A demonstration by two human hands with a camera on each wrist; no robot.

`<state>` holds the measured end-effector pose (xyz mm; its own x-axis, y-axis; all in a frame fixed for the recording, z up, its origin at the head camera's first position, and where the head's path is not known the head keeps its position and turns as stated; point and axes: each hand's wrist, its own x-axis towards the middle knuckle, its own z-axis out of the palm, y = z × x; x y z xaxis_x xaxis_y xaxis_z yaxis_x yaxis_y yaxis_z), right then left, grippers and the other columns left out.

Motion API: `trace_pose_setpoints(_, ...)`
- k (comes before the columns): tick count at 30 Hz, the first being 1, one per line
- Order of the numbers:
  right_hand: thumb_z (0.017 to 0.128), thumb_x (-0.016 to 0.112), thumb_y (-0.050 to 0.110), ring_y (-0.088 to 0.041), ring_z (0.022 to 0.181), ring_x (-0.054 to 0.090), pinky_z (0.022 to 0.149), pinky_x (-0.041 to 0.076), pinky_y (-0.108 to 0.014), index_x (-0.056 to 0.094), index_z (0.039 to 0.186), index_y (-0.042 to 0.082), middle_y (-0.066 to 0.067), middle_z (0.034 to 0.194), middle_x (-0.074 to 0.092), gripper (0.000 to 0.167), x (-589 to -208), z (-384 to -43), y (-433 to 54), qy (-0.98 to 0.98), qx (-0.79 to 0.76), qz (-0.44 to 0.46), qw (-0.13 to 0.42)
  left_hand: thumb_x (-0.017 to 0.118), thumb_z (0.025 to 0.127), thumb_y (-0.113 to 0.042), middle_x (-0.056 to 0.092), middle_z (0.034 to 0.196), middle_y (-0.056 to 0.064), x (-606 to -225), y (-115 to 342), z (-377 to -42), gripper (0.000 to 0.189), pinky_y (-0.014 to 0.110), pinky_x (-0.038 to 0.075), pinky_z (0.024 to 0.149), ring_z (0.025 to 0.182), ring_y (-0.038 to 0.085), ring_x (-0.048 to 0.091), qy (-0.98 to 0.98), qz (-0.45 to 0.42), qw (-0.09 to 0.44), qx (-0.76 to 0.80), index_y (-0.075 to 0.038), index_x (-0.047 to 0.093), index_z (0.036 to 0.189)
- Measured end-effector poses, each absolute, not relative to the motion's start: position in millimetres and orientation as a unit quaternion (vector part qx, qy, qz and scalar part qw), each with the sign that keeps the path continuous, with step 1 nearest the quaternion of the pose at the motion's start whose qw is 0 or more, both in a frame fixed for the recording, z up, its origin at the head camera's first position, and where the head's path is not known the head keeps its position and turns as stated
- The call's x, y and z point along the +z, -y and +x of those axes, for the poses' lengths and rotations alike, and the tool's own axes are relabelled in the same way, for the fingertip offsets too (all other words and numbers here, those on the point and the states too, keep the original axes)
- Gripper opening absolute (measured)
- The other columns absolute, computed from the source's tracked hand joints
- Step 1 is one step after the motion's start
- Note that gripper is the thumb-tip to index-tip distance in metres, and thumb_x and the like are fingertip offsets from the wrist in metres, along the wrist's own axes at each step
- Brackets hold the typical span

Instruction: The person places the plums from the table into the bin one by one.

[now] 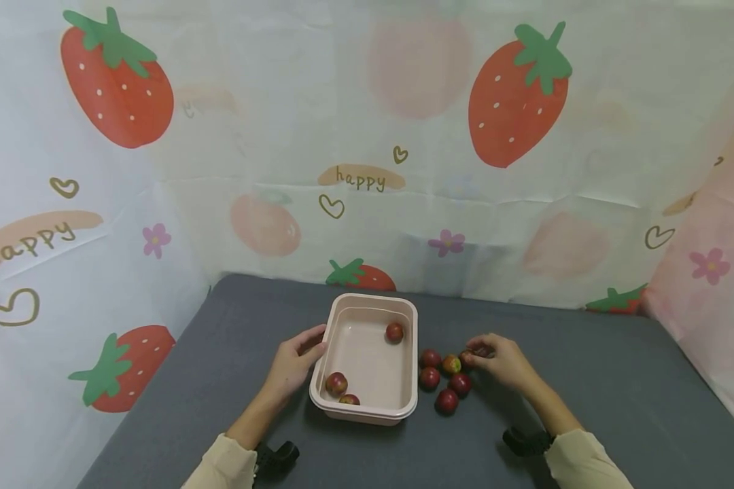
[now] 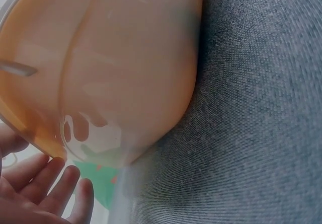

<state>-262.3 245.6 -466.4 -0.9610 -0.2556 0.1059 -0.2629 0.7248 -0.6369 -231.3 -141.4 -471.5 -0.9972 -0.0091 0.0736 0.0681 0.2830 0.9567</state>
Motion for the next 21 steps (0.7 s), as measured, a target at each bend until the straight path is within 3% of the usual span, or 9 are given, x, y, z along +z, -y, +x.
trace_pose_setpoints(21, 0.088, 0.071, 0.016, -0.022, 0.088, 0.065, 0.065, 0.052, -0.03, 0.068, 0.109, 0.004, -0.013, 0.105, 0.068, 0.024, -474.8, -259.5, -242.1, 0.926, 0.357, 0.122, -0.001, 0.059, 0.097, -0.019, 0.06, 0.135, 0.017, -471.4, 141.0, -230.7, 0.042, 0.05, 0.043, 0.108, 0.129, 0.032, 0.054, 0.802, -0.016, 0.031, -0.597, -0.006, 0.055, 0.137)
